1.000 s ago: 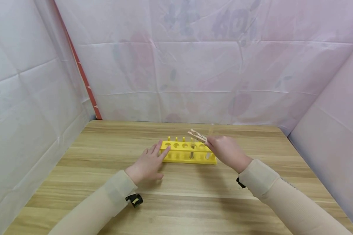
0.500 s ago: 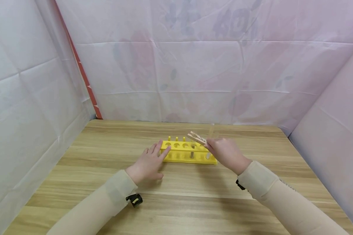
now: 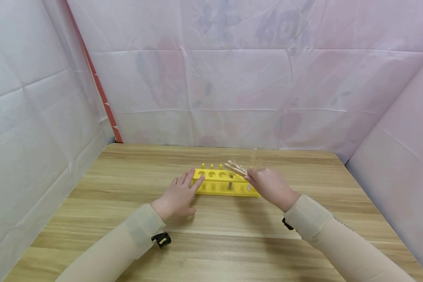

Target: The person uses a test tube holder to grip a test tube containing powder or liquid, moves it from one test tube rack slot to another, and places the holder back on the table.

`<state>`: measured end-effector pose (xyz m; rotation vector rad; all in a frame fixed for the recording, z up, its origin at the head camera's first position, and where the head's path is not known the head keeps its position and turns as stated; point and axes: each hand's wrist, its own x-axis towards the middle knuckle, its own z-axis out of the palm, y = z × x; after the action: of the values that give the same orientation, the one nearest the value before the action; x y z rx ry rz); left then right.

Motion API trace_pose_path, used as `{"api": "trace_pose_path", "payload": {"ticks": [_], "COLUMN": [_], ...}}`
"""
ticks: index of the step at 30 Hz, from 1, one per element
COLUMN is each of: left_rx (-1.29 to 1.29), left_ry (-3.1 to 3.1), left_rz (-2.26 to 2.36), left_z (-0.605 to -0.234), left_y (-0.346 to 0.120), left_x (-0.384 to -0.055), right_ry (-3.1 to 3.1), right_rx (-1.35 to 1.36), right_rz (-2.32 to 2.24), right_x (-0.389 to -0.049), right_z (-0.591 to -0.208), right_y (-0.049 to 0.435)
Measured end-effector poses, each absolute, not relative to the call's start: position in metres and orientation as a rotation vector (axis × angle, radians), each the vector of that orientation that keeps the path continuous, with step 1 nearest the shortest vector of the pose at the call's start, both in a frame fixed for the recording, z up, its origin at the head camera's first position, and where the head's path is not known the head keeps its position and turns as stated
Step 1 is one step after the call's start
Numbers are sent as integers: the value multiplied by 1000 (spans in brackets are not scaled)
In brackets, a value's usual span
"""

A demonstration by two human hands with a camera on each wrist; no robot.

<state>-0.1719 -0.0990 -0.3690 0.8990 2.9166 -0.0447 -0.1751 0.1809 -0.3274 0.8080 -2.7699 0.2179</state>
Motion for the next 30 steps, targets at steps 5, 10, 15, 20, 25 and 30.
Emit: {"api": "trace_pose_path", "payload": {"ticks": [5, 10, 15, 20, 25, 30], "left_rx": [913, 911, 897, 896, 887, 883], "left_ry": [2925, 2924, 2917, 2918, 2916, 2913], "left_rz": [-55, -52, -49, -52, -48, -46], "left_z": [-368, -369, -368, -368, -368, -368], "left_y": [-99, -99, -98, -98, -98, -98], "left_x": [-171, -171, -171, -171, -171, -171], "right_ry": [-2790, -2793, -2785, -2785, -2781, -2796], "right_rx": [799, 802, 808, 813, 813, 811], "right_rz": [234, 241, 239, 235, 243, 251], "right_x": [-175, -176, -176, -175, -175, -175], "right_z": [-330, -334, -336, -337, -339, -341], "right_y": [181, 182, 182, 182, 182, 183]}}
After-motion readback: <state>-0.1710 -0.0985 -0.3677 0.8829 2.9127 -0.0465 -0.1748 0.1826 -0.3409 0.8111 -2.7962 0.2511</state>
